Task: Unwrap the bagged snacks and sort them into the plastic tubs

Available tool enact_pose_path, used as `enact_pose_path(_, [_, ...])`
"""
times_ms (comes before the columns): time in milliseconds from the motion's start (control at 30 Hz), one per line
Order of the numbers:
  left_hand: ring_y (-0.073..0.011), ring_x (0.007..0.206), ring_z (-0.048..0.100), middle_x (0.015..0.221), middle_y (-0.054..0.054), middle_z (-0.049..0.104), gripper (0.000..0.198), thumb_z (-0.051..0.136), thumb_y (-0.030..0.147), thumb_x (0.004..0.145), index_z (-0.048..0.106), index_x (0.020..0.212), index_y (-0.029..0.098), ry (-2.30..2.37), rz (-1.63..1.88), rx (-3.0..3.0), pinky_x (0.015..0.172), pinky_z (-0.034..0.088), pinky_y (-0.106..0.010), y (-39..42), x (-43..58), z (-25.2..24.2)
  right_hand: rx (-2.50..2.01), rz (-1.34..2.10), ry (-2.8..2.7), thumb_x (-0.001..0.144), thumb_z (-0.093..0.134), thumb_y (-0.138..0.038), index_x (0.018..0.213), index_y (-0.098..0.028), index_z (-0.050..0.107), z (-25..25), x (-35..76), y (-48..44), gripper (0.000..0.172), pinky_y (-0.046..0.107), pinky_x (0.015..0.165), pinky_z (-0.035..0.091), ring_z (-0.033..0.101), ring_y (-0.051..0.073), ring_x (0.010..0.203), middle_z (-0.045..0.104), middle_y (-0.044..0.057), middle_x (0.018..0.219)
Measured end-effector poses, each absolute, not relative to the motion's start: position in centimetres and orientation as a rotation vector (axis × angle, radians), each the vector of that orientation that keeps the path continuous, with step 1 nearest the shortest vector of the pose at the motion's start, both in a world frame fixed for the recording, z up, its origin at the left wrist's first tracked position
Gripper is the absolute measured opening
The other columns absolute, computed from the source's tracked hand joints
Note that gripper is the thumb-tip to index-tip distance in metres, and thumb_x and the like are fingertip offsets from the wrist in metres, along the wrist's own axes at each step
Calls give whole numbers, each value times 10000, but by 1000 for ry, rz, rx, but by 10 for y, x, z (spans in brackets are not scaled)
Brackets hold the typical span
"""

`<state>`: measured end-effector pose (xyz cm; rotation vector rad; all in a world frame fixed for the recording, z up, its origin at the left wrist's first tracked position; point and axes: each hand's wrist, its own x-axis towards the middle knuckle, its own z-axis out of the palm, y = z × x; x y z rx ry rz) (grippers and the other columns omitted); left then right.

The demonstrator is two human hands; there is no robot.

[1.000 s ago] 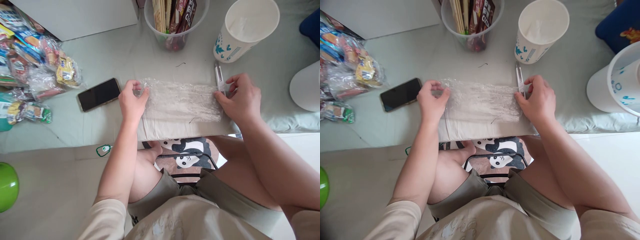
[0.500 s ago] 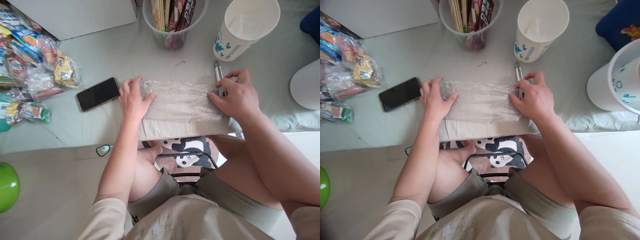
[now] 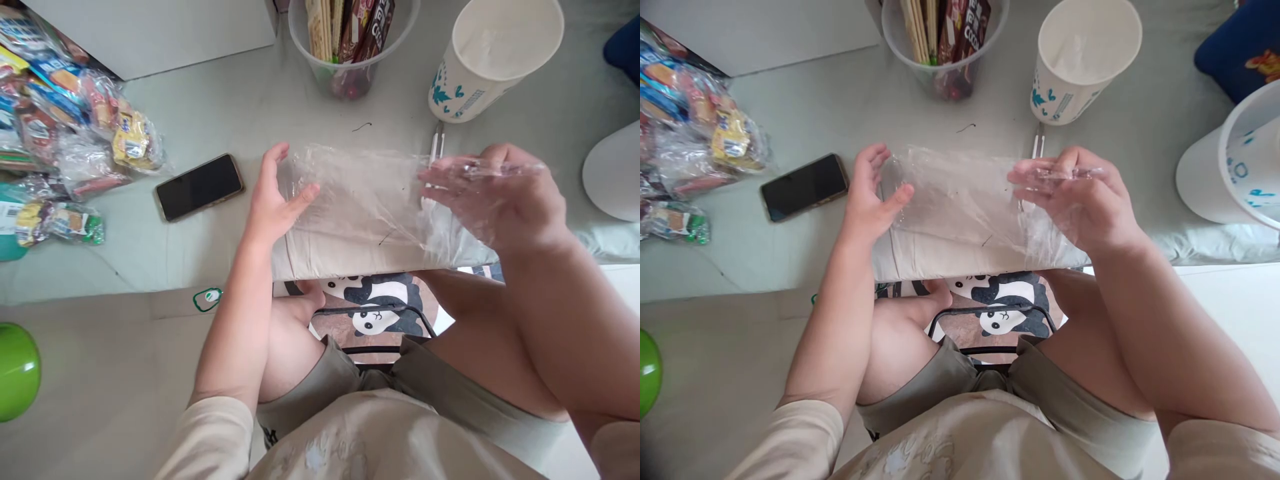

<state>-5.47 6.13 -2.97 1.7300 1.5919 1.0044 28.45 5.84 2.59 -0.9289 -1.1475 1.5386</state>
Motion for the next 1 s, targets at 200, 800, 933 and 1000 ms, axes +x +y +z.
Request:
enact_pose_path(200, [-396,1557,431,1628,-125,493,993,833,797,654,423,1474,415,1210,1037,1537,1235,397,-600,66,-54,-34,-968,1974,-1015,445,1003,-541,536,-186,488,51,287,54,633,607,856,617,799,287,933,815,-10,902])
enact_pose_path(800, [-45,407,228,568,71,383,418,949,412,704,574,702,227,1244,1274,861,351,113,-235,55,-25,15,-1241,1798,-797,572,867,-380,706,-245,517,39,281,61,398,423,705,599,769,228,766,785,-3,850])
enact_pose_path(933, [-45,424,240,595,74,372,398,926,395,740,561,725,235,1288,1365,827,390,109,-246,55,-32,9,-1368,1778,-715,826,688,-505,881,-287,594,41,275,63,243,415,724,609,769,203,763,774,5,849])
enact_pose_path(1000, [-41,433,246,609,77,357,393,903,400,772,548,744,235,1309,1385,833,422,110,-248,55,-35,5,-1356,1793,-719,801,717,-569,983,-305,597,37,274,63,343,419,715,610,773,218,769,771,8,842])
